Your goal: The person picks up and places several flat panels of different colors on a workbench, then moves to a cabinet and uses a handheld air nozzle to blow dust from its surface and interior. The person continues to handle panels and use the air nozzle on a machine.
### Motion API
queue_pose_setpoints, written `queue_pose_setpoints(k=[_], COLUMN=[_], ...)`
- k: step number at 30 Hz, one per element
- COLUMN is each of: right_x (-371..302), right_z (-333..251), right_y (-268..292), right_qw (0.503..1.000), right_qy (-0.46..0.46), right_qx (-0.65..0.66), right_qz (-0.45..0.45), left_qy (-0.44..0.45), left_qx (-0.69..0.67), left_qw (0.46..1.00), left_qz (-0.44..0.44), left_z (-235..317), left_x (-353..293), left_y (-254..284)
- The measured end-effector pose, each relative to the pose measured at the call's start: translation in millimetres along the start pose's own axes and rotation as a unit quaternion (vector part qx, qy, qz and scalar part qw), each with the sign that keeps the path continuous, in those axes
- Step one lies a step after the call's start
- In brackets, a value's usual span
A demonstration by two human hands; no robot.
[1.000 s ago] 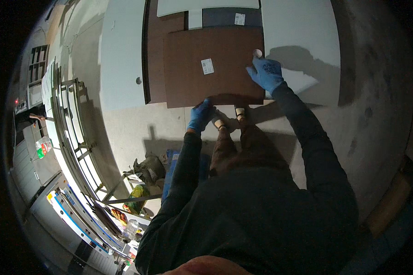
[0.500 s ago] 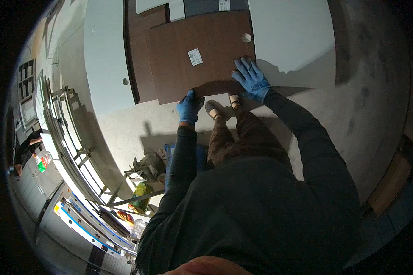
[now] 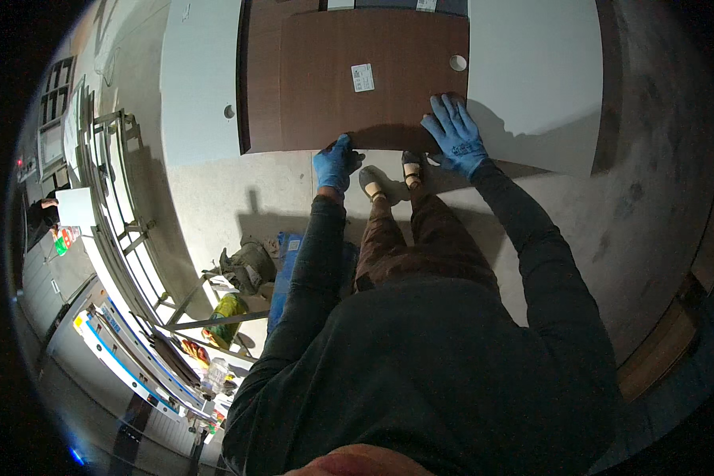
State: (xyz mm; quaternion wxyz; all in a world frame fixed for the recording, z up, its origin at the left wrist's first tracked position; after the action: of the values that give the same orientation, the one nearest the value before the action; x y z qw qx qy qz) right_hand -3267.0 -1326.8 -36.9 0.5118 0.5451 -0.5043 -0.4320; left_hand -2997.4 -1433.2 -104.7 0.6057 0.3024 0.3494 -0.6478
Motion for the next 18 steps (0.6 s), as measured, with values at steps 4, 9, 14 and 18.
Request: queue_pose_setpoints(k=[4, 9, 14, 18], right_x=[1.4, 1.7, -1.5, -2.4], right_z=[0.2, 1.7, -1.1, -3.0], right_y=[-1.3, -6.4, -9.1, -5.2], right_qw=[1.0, 1.0, 1.0, 1.0], right_qy=[-0.006, -0.007, -0.01, -0.006], right_qx=[-0.003, 0.0, 0.01, 0.005], right_qz=[0.01, 0.021, 0.004, 0.02], left_qy=[0.01, 0.016, 0.002, 0.006], left_qx=[-0.012, -0.017, -0.039, -0.009], left_qw=[1.0, 1.0, 0.999, 1.0], left_qz=[-0.006, -0.002, -0.022, -0.019], left_z=[0.5, 2.1, 0.3, -0.7], left_x=[4.7, 6.9, 6.8, 6.2], left_y=[-1.9, -2.3, 0.2, 1.2])
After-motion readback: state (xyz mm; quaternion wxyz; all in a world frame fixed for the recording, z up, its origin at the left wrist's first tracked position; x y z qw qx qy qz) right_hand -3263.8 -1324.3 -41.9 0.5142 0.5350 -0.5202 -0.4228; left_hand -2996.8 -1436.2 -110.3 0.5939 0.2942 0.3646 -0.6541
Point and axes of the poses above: each hand's wrist, its own x-axis towards the middle knuckle, its own y-axis out of the back of the hand, z = x × y, the point moved 6 cm from there along x, towards the middle knuckle, and after that the axes turned 4 degrees about -x, right-handed, at the moved point
